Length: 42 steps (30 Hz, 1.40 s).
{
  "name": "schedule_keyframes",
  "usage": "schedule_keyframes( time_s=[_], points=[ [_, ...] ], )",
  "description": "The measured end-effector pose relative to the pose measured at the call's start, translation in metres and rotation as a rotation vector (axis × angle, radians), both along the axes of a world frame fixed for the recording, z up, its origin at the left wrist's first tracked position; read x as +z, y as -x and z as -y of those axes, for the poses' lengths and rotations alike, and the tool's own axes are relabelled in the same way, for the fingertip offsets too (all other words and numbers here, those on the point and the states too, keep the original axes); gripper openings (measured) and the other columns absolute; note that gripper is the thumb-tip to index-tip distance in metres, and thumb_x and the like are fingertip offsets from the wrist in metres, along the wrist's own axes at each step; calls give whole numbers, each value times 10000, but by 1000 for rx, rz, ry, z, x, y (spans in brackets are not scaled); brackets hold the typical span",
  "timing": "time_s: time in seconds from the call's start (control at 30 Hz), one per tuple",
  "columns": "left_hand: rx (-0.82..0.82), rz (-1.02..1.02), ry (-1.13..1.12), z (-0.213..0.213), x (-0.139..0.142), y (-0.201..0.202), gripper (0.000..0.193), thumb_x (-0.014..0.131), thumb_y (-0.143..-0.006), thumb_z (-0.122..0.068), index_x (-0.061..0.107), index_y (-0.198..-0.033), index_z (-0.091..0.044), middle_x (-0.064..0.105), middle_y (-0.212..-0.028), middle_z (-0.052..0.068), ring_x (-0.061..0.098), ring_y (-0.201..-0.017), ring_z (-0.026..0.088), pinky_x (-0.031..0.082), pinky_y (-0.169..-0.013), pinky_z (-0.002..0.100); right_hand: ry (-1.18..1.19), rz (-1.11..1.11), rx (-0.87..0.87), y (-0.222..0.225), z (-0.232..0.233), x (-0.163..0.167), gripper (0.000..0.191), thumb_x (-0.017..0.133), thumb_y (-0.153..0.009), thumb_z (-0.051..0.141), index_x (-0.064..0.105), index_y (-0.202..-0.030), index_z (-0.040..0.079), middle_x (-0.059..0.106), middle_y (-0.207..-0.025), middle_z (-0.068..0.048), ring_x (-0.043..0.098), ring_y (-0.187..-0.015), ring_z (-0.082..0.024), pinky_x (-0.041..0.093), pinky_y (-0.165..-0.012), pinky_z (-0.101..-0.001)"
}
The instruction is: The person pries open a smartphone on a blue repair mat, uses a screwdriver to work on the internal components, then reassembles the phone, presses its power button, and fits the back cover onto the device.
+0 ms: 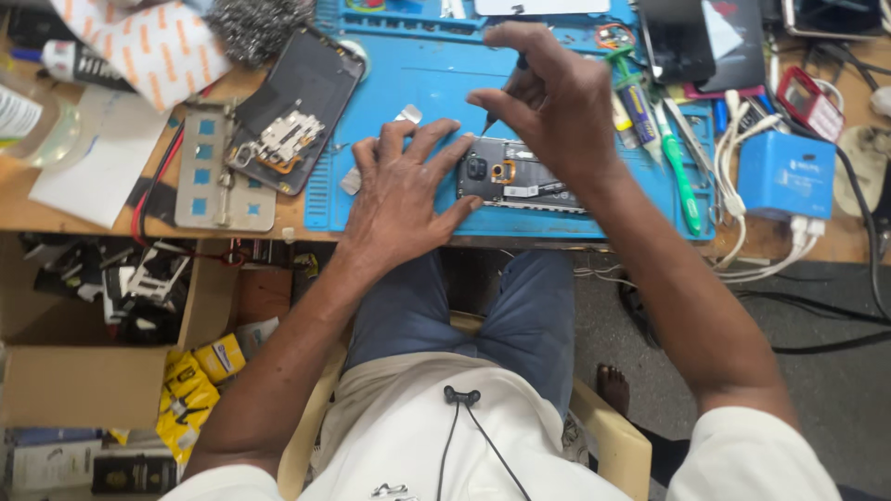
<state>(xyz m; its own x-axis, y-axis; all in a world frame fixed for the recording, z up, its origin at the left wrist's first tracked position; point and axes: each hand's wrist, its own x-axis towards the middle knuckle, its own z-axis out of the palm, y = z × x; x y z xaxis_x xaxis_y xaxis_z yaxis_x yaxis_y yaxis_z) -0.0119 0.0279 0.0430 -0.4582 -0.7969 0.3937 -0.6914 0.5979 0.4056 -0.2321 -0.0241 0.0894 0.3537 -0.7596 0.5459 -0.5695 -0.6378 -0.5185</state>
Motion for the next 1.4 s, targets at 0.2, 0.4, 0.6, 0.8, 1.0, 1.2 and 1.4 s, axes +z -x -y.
schedule_keyframes(
  time_s=[0.2,0.4,0.6,0.8,1.0,1.2,1.4],
  points=[
    [2,9,-25,-2,1,-1,699,791,-845,-477,626,-1415,-106,539,-1503,0,417,-1280,321,263,-1042,504,-19,-72,212,6,-3,17,533,735,-1024,-29,509,-1484,120,762,-1012,-97,803,-1011,-215,645,-901,-318],
    [1,3,19,1,0,1,689,788,-852,-474,624,-1404,-96,556,-1500,-5,435,-1283,301,260,-1064,504,5,-68,262,-4,-6,20,552,699,-1012,-56,491,-1499,99,776,-1024,-110,800,-1039,-223,640,-889,-331],
    [-9,-16,26,2,1,1,684,781,-855,-455,619,-1413,-93,554,-1510,14,442,-1284,308,268,-1063,500,-30,-42,135,-6,-9,16,535,719,-999,6,494,-1475,97,774,-987,-109,790,-965,-217,627,-839,-337],
    [-8,-8,26,3,5,2,689,776,-857,-456,611,-1425,-103,552,-1505,10,443,-1280,315,274,-1060,499,-7,-33,146,-10,-10,21,492,693,-991,5,486,-1432,79,771,-986,-119,784,-965,-217,624,-855,-345],
    [-9,1,2,3,4,3,701,772,-842,-470,606,-1419,-106,550,-1506,2,442,-1267,311,280,-1042,489,64,-92,113,-14,-9,17,525,723,-981,18,511,-1452,116,744,-1075,-153,766,-981,-251,618,-839,-359],
    [-10,1,-4,3,2,3,704,773,-852,-482,600,-1423,-108,551,-1505,-5,444,-1267,300,284,-1039,485,62,-64,142,-5,-7,8,589,746,-966,-4,483,-1484,88,759,-1058,-122,773,-958,-268,599,-810,-373],
    [-7,2,3,4,3,3,696,770,-828,-460,616,-1408,-105,560,-1497,-3,445,-1259,297,292,-1025,481,-48,-53,-74,-5,-6,7,583,850,-943,94,536,-1428,169,762,-922,-115,792,-849,-216,612,-729,-343]
  ],
)
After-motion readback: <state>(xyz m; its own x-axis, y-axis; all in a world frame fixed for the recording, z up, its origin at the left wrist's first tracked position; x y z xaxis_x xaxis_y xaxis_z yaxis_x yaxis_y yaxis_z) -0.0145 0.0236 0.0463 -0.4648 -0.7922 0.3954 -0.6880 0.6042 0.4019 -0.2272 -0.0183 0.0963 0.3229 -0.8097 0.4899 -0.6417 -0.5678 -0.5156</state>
